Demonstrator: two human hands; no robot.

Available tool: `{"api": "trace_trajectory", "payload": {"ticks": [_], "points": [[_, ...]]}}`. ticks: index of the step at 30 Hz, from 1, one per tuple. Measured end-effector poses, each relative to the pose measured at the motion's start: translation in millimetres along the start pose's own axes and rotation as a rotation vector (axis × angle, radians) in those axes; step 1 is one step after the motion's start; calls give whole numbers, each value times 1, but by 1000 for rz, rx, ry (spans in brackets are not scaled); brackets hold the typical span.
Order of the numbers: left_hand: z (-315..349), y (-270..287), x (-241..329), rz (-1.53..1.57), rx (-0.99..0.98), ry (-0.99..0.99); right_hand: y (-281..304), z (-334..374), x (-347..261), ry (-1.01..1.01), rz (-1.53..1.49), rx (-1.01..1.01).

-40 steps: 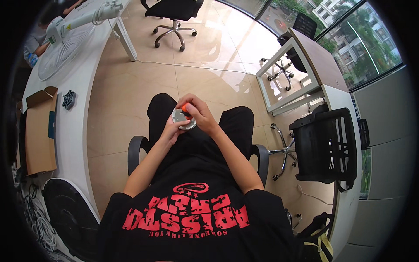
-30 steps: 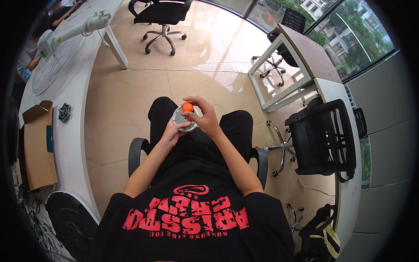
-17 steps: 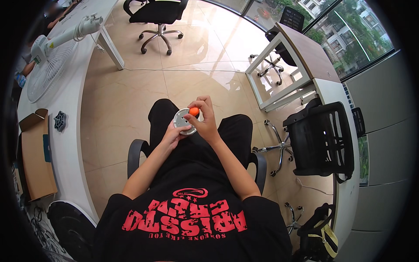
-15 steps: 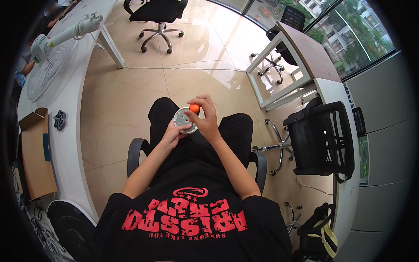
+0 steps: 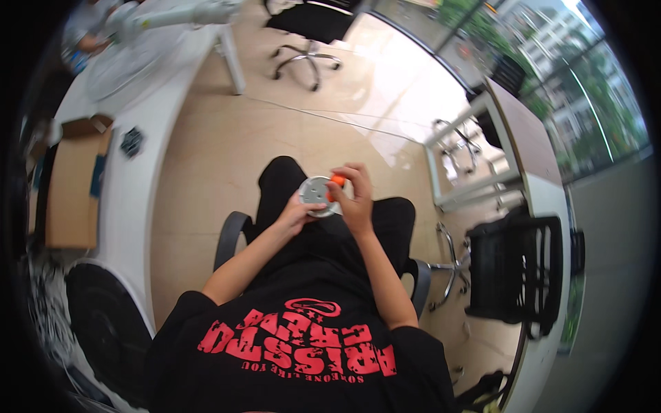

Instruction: The recorder is disassembling the stand and base of a pedestal fan using a screwdriver.

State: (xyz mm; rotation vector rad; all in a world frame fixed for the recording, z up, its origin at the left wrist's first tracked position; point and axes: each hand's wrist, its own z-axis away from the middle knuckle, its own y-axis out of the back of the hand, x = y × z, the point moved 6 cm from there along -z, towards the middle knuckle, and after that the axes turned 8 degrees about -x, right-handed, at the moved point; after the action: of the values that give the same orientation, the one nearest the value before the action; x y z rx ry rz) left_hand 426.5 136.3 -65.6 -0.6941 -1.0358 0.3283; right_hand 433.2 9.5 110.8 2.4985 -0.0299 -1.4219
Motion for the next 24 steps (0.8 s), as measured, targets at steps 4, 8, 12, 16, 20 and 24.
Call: {"api": "trace_trajectory", "payload": {"ticks": [4,8,12,16,20,24], "points": [[8,13,2,16,40,-32,-24,-1,2,-91,-261,-121],[21,20,4,18,116,-68,-42,-4,0,-86,-514,-212],[39,29,10,57,143,-115,-61,-7,-15,144,-224,-264],[58,39,14,91,177,-182,-78,-8,-22,82,-207,-313],[77,50,15,101,245,-225,-93,-6,-22,-106,-455,-297],[97,58,15,132,299,-266,-109,-8,-33,36,-446,-393]]}}
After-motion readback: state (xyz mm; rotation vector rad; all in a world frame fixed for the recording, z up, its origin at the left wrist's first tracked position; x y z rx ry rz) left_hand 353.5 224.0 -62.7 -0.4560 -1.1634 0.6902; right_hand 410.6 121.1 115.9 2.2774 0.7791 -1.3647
